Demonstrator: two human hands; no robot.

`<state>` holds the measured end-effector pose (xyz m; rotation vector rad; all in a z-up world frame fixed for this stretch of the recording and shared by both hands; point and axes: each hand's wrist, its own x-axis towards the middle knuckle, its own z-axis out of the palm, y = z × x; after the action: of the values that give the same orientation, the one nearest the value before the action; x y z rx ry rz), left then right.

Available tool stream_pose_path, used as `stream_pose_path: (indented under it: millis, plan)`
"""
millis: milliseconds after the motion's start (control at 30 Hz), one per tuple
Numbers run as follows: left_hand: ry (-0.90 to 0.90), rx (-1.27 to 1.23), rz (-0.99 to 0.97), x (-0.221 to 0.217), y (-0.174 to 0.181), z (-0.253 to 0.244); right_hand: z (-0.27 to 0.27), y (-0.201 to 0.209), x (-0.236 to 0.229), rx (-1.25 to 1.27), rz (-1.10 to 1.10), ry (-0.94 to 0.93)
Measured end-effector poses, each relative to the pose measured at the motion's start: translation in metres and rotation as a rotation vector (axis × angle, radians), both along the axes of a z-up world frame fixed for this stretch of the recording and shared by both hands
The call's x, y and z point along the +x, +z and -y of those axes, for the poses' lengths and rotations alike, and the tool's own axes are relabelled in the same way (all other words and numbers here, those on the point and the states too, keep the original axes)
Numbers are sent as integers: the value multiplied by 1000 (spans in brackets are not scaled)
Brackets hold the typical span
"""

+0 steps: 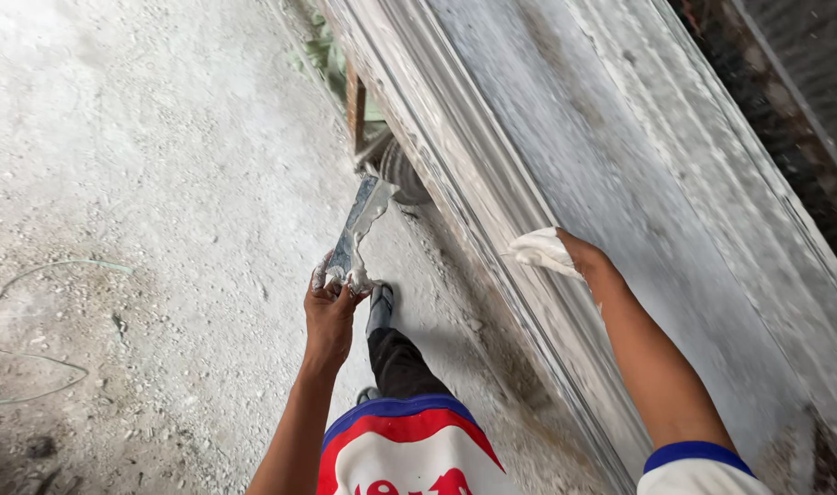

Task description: The person pours a white liquid from a bucket onto a long metal trough and then uses a trowel to spread and smooth the material along the trough's length. The person repeatedly scoops and spreads the mixture, maintaining an even layer.

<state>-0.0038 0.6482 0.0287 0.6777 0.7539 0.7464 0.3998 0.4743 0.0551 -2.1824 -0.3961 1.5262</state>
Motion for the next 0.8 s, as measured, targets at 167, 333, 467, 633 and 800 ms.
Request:
stream_pose_path:
  millis: [167,333,467,633,800]
  plan:
    - [47,64,-37,41,-2,-105,-117,-58,52,265,-160,37]
    - [130,43,-67,77,-4,-206,-232,-86,101,311,-257,12]
    - [159,113,-45,99,-14,-280,-329,-75,113,324,-98,162]
    - [164,20,-11,126,-31,-394,-465,-56,128,279,-98,18]
    - [156,12,74,145,-41,-545,-590,-66,137,385,-101,-136]
